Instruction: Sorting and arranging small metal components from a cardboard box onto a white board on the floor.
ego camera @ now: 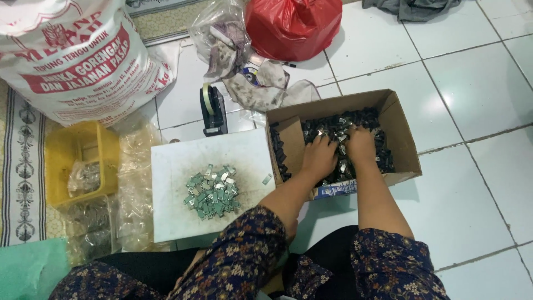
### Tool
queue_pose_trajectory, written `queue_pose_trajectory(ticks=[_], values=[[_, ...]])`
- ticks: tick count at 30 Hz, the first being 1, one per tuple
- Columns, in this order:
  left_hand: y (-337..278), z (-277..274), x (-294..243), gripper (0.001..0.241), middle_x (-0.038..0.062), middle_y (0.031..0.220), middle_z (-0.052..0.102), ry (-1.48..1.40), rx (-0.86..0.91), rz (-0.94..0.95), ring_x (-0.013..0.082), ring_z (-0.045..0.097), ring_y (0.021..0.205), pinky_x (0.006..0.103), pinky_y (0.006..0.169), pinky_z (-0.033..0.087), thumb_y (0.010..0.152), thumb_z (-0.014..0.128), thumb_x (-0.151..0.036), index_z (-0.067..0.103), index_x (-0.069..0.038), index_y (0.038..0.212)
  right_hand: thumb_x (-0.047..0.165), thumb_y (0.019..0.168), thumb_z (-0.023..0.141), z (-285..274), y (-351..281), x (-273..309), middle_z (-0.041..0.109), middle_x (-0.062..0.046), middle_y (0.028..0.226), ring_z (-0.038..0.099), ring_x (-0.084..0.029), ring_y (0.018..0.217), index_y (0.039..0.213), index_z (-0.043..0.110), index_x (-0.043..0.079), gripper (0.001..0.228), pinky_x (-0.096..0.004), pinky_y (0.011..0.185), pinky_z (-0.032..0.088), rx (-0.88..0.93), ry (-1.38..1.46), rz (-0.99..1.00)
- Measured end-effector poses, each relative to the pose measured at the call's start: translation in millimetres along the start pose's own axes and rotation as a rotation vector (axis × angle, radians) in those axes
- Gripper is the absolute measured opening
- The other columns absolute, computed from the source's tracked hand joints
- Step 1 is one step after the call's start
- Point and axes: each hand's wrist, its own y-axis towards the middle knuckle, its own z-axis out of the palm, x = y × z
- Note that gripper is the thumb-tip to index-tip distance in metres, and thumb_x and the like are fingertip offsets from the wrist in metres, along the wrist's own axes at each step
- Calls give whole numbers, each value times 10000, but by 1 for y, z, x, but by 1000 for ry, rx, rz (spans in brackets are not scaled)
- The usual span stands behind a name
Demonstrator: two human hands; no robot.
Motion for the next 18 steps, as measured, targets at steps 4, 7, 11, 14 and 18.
queue_pose_trajectory(ticks=[4, 7, 11, 14, 18], values=[[34, 24, 10, 263, 142, 1093, 633, -5, -104, 27, 316, 612, 1106, 372, 780, 552, 891, 651, -148, 678, -70, 1140, 104, 881, 762, -33, -16, 17, 697, -221, 1120, 681, -381, 1076, 1141, 789, 55, 266, -445, 951, 576, 46, 63, 38], [48, 24, 11, 335, 163, 1131, 639, 13, -64, 74, 336, 607, 1114, 389, 778, 573, 913, 622, -113, 653, -38, 1238, 132, 876, 765, -51, -22, 18, 688, -213, 1073, 689, -354, 1054, 1170, 785, 85, 299, -438, 947, 585, 56, 156, 140], [55, 9, 1, 394, 155, 1303, 598, 50, 53, 42, 323, 546, 1198, 450, 887, 550, 940, 602, -137, 641, -85, 1329, 83, 895, 719, -73, -24, 21, 675, -232, 1110, 671, -377, 1091, 1215, 760, 91, 323, -460, 961, 585, 34, 255, 229], [61, 15, -8, 392, 150, 1337, 578, 76, 86, -60, 300, 553, 1179, 456, 912, 520, 935, 607, -141, 649, -69, 1318, 76, 886, 721, -89, -32, 33, 640, -235, 1188, 635, -370, 1167, 1260, 754, 144, 381, -450, 1009, 563, 66, 199, 237], [59, 16, -15, 286, 161, 1246, 583, 126, 47, -139, 308, 583, 1123, 479, 905, 489, 930, 629, -97, 686, -11, 1197, 65, 894, 739, -84, -33, 35, 646, -220, 1147, 639, -352, 1151, 1179, 796, 162, 307, -425, 1013, 559, 84, 118, 179]])
